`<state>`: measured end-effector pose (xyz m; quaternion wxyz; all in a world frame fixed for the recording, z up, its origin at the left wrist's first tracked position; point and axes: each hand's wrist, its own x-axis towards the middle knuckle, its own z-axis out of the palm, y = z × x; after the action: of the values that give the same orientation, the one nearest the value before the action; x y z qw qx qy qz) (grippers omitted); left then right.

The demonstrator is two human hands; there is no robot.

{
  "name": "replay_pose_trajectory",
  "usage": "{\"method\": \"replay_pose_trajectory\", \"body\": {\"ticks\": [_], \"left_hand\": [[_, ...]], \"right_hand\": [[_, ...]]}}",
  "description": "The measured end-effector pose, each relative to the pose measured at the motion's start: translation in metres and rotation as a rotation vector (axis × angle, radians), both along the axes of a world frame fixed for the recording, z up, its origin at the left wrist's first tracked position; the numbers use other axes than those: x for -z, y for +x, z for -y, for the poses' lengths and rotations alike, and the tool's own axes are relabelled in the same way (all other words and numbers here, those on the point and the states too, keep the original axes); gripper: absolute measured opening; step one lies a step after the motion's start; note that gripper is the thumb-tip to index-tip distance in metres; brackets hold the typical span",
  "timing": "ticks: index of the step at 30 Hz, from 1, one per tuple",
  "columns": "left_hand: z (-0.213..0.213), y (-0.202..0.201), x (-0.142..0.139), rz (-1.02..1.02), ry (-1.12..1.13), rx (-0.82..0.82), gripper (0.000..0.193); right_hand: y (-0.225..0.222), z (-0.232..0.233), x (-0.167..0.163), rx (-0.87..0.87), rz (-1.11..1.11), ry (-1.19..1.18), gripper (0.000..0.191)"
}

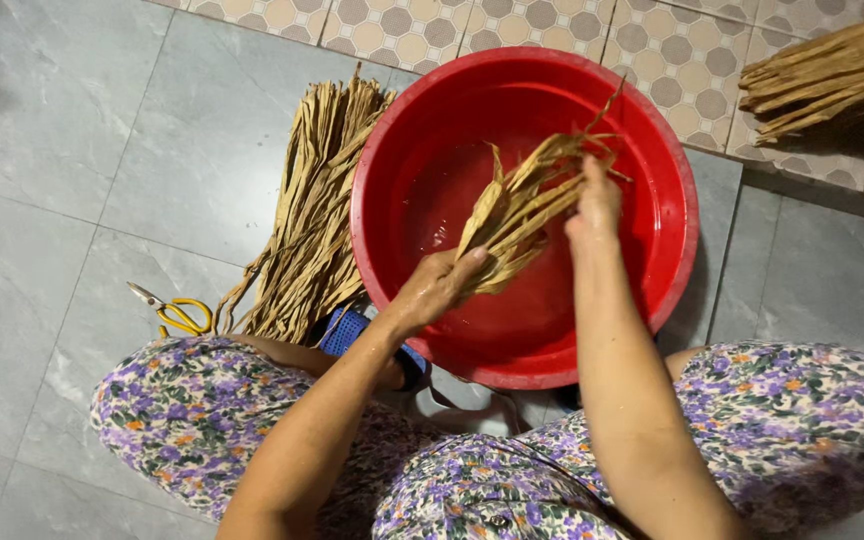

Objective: The person uses yellow-handled scissors to cut a bundle of dried plant stems, then repeatedly dips and rubs the stems in a red basin of water. The person handles the stems by hand, separating and rinsing them in the basin.

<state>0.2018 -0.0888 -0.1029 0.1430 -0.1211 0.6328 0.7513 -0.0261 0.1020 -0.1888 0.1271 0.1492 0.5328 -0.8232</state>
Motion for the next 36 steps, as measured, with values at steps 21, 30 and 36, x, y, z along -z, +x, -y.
{"method": "replay_pose_trajectory", "body": {"ticks": [21, 30, 36], "left_hand": [[-0.035, 0.011, 0.007, -0.236, -1.034, 0.275, 0.049], [0.036, 0.006, -0.013, -0.038, -0.277, -0.231, 0.037], [0.054, -0.021, 0.006, -0.070, -0.012, -0.412, 0.035]], "right_hand": [[0.044, 0.039, 0.037, -0.230, 0.134, 0.263, 0.013], [-0.003, -0.051, 0.034, 0.066, 0.314, 0.133, 0.062], [0.057, 0.055, 0.015, -0.326, 0.095, 0.094, 0.115]]}}
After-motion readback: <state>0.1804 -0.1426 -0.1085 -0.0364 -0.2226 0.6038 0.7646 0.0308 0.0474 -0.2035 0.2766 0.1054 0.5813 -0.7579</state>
